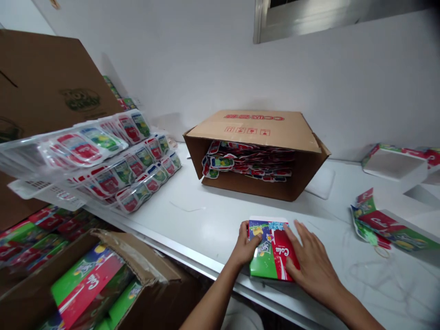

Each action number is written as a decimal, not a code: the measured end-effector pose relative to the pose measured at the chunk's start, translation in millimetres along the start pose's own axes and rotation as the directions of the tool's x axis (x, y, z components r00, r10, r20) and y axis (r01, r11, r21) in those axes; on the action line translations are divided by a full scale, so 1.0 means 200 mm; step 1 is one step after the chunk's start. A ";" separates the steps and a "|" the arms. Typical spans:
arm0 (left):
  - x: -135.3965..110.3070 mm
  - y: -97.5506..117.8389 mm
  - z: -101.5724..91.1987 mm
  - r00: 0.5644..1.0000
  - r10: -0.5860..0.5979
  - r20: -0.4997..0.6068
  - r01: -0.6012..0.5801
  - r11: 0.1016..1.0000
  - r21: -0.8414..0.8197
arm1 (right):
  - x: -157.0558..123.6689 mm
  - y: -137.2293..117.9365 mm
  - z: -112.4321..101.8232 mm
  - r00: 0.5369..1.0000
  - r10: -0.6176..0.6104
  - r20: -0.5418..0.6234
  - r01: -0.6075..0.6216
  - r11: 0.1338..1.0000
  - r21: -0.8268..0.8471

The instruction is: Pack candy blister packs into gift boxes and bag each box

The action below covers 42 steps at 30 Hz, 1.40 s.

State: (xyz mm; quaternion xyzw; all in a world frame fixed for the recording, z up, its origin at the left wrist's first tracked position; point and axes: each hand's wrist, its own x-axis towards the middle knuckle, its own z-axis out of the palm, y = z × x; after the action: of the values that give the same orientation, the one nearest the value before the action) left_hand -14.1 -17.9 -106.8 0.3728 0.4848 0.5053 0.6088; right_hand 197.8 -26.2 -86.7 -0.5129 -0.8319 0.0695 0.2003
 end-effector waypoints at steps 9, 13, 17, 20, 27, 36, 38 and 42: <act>-0.01 -0.05 -0.01 1.000 0.013 -0.005 -0.013 0.997 -0.072 | 0.33 -0.10 0.07 0.941 -0.268 0.207 0.250 0.962 0.110; -0.01 -0.05 0.00 0.999 0.030 -0.014 -0.031 0.995 -0.093 | 0.32 -0.10 0.07 0.958 -0.246 0.148 0.223 0.963 0.154; -0.01 -0.05 0.01 0.999 0.045 -0.023 -0.047 0.994 -0.100 | 0.31 -0.10 0.07 0.971 -0.233 0.054 0.225 0.966 0.131; -0.02 -0.06 0.01 0.999 0.048 -0.017 -0.049 0.996 -0.080 | 0.32 -0.10 0.06 0.970 -0.238 0.039 0.233 0.965 0.118; 0.00 -0.04 0.01 0.998 0.053 -0.017 -0.054 0.995 -0.078 | 0.35 -0.11 0.06 0.974 -0.212 0.074 0.204 0.973 0.106; 0.09 0.01 0.01 0.999 0.027 -0.037 -0.026 0.999 0.027 | 0.29 -0.02 0.08 0.998 -0.036 -0.041 0.045 0.971 0.234; 0.08 0.01 0.01 0.999 0.006 -0.034 -0.006 1.000 0.021 | 0.26 0.01 0.08 0.992 0.109 -0.059 -0.085 0.944 0.318; 0.07 0.01 0.02 1.000 -0.009 -0.030 0.009 1.000 0.010 | 0.24 0.02 0.08 0.984 0.169 -0.064 -0.123 0.885 0.448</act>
State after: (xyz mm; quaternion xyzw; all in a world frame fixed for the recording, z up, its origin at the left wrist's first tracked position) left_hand -11.3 -4.3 -106.0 0.3661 0.4981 0.5057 0.6019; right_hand 175.5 19.6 -90.3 -0.5179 -0.7420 0.2455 0.3477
